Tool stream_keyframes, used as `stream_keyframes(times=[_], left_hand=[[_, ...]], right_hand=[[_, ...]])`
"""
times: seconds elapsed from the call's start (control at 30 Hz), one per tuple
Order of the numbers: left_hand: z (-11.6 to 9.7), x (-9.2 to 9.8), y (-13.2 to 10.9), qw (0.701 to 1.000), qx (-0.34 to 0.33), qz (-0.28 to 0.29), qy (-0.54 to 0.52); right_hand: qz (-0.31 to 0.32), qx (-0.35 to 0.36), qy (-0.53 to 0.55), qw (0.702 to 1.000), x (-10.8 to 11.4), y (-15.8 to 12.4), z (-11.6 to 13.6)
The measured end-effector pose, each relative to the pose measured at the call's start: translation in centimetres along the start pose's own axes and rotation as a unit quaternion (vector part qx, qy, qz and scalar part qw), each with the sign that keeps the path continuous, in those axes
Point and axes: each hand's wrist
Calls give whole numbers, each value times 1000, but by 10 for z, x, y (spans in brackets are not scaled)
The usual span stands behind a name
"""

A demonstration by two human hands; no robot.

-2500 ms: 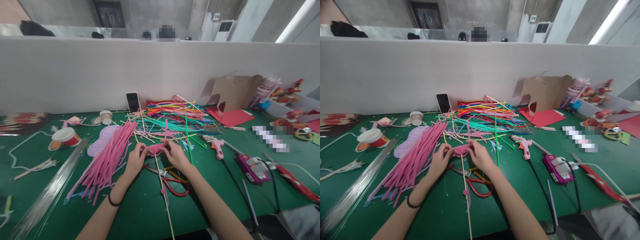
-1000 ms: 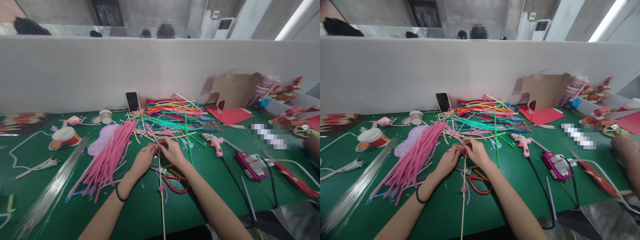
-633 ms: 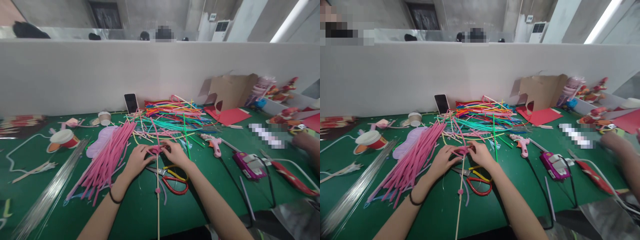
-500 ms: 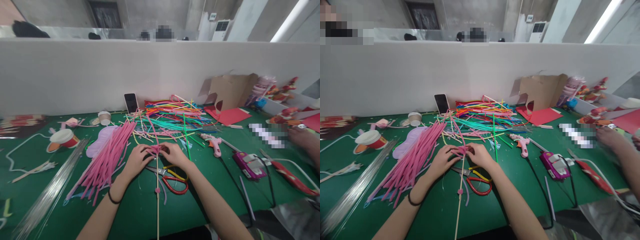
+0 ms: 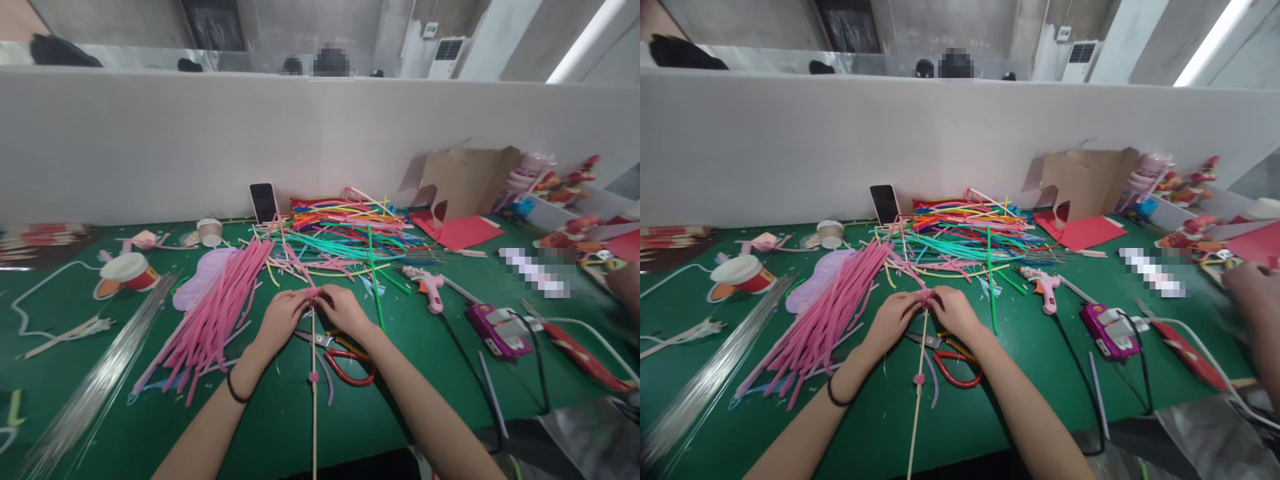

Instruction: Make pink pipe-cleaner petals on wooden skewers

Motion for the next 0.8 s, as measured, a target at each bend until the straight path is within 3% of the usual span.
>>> stream_keyframes(times=[0.27,0.47,0.6,0.8], left_hand=[[6,-2,7,999,18,-1,-31],[2,0,7,1000,3,-8,-13],[-3,0,9,992,39,-38,-117],[1,1,13,959,-3,-62,-276]], right_hand=[[1,51,34,998,2,-3,9],[-13,-29,124,992,4,-2,12],[-46,-65,210,974,1,0,7],[-30,-38,161,986,-1,-2,7]])
Point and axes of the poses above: each hand's wrist, its own y-axis towards the middle knuckle, its own x-axis out of the back of the hand, z = x × y, and after that the axes turned 15 degrees about z, right-handed
